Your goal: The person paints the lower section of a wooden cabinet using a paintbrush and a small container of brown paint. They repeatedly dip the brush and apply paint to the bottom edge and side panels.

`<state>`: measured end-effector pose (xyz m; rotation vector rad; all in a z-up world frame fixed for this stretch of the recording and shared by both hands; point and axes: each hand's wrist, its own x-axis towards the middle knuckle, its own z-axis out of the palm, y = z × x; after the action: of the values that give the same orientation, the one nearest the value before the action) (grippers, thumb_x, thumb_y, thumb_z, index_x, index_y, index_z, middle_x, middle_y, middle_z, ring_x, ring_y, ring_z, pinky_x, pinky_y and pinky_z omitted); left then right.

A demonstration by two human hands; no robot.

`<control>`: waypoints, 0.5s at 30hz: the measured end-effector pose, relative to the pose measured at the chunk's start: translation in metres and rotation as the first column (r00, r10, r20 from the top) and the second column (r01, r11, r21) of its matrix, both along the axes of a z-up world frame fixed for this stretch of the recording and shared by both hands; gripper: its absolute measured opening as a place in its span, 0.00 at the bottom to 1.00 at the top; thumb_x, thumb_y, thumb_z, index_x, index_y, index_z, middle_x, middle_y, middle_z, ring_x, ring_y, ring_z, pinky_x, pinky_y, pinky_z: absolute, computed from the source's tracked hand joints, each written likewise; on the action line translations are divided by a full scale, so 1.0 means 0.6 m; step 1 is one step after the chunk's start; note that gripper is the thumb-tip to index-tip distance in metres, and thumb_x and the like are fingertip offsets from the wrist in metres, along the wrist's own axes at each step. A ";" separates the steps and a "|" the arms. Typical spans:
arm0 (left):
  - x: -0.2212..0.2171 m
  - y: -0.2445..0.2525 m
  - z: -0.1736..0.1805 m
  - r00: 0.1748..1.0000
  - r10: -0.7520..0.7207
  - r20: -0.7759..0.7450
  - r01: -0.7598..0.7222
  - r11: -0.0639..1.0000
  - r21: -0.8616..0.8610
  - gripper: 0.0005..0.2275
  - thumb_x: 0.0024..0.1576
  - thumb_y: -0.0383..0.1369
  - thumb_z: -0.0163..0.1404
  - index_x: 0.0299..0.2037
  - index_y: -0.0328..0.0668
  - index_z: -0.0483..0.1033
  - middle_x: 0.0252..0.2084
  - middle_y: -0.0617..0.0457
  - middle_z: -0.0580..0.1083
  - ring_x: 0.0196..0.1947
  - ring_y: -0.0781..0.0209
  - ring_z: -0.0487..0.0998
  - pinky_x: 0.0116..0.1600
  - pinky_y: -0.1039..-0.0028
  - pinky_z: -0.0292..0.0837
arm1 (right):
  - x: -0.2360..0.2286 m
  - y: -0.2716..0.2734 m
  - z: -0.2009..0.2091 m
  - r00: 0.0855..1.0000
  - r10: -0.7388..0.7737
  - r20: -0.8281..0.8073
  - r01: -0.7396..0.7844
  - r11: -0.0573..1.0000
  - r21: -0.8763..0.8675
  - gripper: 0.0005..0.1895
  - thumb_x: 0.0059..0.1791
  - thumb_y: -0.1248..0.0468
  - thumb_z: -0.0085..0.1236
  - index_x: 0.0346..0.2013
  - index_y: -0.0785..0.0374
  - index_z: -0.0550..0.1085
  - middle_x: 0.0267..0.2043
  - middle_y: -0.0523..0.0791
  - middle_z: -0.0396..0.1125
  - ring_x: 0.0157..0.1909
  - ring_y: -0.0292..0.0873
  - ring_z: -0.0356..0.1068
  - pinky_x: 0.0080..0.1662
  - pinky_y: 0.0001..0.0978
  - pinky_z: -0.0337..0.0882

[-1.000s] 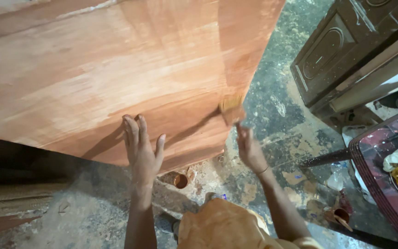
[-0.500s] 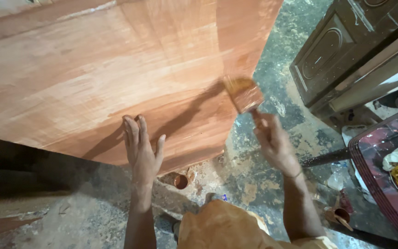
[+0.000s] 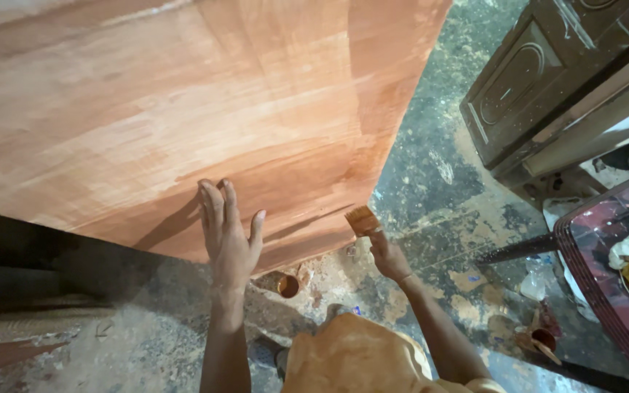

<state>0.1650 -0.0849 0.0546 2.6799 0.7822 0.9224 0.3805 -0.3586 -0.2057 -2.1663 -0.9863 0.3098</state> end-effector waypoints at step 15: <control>0.000 0.005 -0.002 1.000 -0.004 0.000 0.004 1.000 0.022 0.37 0.63 0.44 0.53 0.77 0.37 0.47 0.77 0.26 0.43 0.78 0.29 0.44 0.78 0.46 0.43 | 0.041 0.055 0.324 0.992 0.062 0.110 -0.098 0.929 0.358 0.22 0.58 0.76 0.45 0.65 0.67 0.54 0.46 0.57 0.70 0.24 0.50 0.66 0.21 0.40 0.67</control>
<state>0.1653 -0.0819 0.0534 2.6991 0.7703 0.9360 0.4051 -0.3258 -0.0110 -1.8204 -1.0938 0.0516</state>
